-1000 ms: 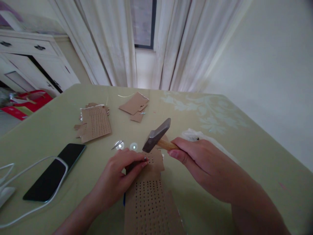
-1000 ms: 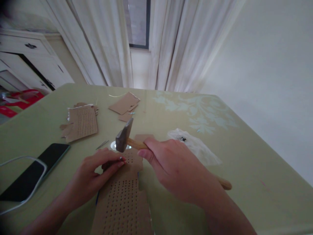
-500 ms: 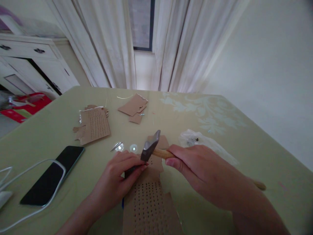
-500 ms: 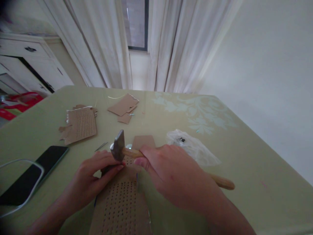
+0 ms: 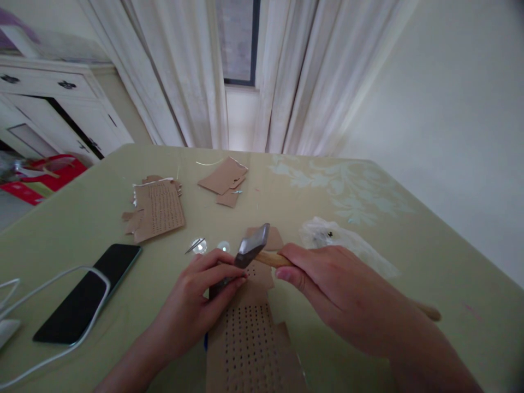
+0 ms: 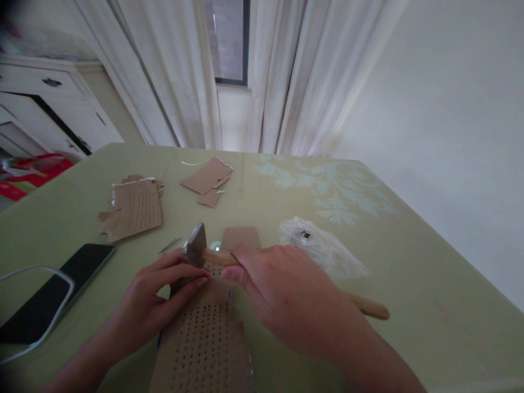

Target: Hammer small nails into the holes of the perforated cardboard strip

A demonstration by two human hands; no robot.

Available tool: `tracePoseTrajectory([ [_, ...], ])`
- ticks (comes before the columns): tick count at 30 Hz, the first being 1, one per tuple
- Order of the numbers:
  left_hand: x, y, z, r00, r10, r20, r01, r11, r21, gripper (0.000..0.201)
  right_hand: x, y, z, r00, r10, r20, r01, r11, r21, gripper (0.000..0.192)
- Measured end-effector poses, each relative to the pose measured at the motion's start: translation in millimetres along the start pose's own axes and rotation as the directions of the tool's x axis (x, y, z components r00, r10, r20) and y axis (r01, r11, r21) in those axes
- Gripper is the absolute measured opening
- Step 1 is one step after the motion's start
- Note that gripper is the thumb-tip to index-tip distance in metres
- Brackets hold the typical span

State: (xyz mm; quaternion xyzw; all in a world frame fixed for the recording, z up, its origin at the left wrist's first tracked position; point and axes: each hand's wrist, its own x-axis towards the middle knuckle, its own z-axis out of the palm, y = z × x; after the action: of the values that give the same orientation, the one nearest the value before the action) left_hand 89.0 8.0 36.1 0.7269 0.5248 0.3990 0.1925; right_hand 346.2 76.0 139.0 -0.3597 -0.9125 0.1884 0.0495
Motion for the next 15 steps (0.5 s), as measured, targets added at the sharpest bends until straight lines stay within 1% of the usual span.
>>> tracePoseTrajectory([
  [4, -1.4, 0.0, 0.2, 1.000, -0.025, 0.010, 0.024, 1.000, 0.020, 0.016, -0.3, -0.5, -0.1, 1.000, -0.007, 0.021, 0.007, 1.000, -0.006, 0.028],
  [6, -1.1, 1.2, -0.1, 1.000, -0.011, 0.005, 0.011, 1.000, 0.021, 0.017, -0.4, -0.2, 0.3, 1.000, 0.001, 0.022, -0.001, 1.000, -0.003, 0.027],
  [9, 0.1, 3.1, -0.6, 1.000, 0.016, 0.001, -0.016, 0.999, 0.038, 0.016, 0.4, 0.9, 1.3, 0.998, -0.029, 0.051, 0.029, 1.000, 0.003, 0.026],
  [13, 0.4, 3.0, 0.2, 1.000, 0.000, 0.004, 0.000, 0.999, 0.050, 0.015, 1.9, 2.2, 2.4, 0.999, -0.023, 0.042, 0.022, 1.000, 0.009, 0.027],
  [15, -0.5, 1.9, 1.1, 1.000, -0.008, 0.007, 0.008, 0.999, 0.049, 0.014, 2.1, 2.7, 1.5, 0.998, -0.032, 0.061, 0.032, 0.999, 0.008, 0.026],
])
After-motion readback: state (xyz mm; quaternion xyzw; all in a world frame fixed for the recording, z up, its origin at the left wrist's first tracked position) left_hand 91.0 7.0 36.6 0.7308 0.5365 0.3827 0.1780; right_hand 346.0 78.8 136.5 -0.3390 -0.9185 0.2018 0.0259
